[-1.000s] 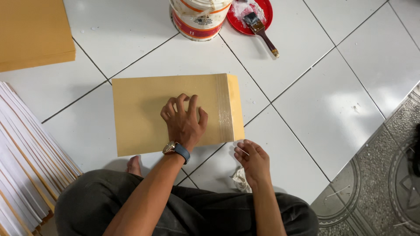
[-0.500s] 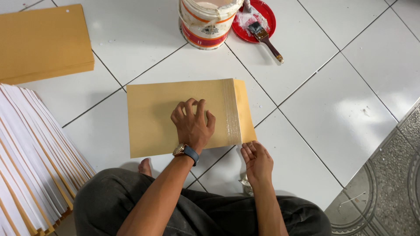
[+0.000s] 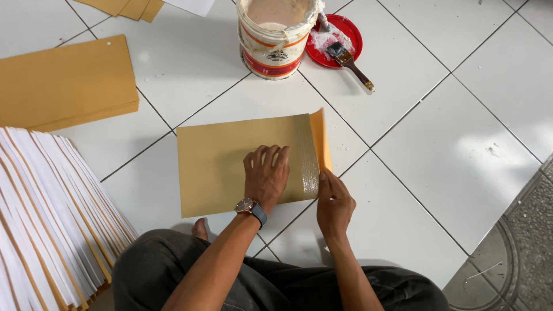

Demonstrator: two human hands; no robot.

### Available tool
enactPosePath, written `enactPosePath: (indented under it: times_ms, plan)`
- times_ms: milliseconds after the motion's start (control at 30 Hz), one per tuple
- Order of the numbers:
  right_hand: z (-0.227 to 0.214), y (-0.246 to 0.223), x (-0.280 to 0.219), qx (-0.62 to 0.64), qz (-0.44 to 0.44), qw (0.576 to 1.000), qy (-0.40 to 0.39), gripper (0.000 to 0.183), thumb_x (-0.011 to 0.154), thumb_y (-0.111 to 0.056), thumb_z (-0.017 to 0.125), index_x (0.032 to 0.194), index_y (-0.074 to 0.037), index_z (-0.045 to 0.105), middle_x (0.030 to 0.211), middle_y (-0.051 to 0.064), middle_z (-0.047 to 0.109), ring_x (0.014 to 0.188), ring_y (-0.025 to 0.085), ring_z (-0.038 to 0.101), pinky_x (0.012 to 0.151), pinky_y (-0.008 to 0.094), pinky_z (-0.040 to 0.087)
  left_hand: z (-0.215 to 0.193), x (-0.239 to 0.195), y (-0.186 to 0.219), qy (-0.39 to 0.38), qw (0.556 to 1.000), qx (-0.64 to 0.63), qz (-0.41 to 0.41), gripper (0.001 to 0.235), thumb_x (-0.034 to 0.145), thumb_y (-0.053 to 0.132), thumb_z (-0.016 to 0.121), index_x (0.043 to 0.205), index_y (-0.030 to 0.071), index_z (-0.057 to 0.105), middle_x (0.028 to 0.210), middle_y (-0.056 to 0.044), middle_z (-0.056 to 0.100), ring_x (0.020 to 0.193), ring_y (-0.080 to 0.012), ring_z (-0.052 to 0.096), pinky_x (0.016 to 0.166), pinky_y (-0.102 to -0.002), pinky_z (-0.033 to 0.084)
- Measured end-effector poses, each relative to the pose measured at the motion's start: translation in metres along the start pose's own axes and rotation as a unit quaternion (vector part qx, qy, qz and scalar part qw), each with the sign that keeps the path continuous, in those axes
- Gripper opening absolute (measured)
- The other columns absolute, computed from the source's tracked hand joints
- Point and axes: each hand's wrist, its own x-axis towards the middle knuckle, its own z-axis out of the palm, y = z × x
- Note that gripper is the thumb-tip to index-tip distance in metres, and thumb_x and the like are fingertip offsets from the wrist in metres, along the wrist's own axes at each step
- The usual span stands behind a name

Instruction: The person sits on the floor and applies white glue to the edge of a yellow paper sheet using a brush. They then fold the glued edge over and press it down with a cloth to secure the bond. This process is repeated for multiple sheets.

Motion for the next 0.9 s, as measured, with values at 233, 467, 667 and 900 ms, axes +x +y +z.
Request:
enactPosePath:
  times_ms: [233,467,667,900]
  plan:
    - [0.011,0.017,-0.004,-0.140,-0.286,0.947,0.040,0.028,0.101,-0.018,0.066,0.128,-0.015,0.074,0.118,0.012,0.075,0.097,0.033,0.072,0.076,0.042,0.061,-0.005,-0.002,-0.001,-0.059,0.995,0.022,0.082,0.083,0.090,0.018,0.073,0.159,0.034,0.031,0.131,-0.009,0.047,0.120,-0.0306,0.055,0.100,-0.054,0.040]
    - [0.012,0.010,-0.002,-0.095,-0.309,0.946,0.018,0.024,0.101,-0.012,0.066,0.121,-0.007,0.076,0.120,0.014,0.075,0.114,0.036,0.070,0.096,0.044,0.056,0.008,-0.005,0.001,-0.084,0.987,0.009,0.137,0.070,0.094,0.009,0.062,0.155,0.034,0.038,0.126,-0.010,0.041,0.112,-0.0298,0.053,0.100,-0.064,0.038]
    - [0.015,0.019,-0.002,-0.052,-0.282,0.958,-0.003,0.024,0.101,-0.015,0.065,0.120,-0.008,0.076,0.119,0.014,0.076,0.115,0.037,0.071,0.095,0.047,0.058,0.013,0.012,-0.006,0.027,0.983,0.047,0.173,0.037,0.099,0.015,0.062,0.133,0.028,0.059,0.112,-0.007,0.048,0.087,-0.0222,0.062,0.087,-0.051,0.052]
    - [0.014,0.016,-0.003,-0.040,-0.277,0.960,-0.007,0.023,0.100,-0.014,0.065,0.118,-0.005,0.076,0.118,0.017,0.076,0.116,0.038,0.070,0.098,0.048,0.057,0.024,0.006,-0.013,-0.037,0.983,-0.024,0.180,0.058,0.084,-0.001,0.070,0.135,0.025,0.058,0.117,-0.005,0.045,0.097,-0.0252,0.060,0.097,-0.053,0.045]
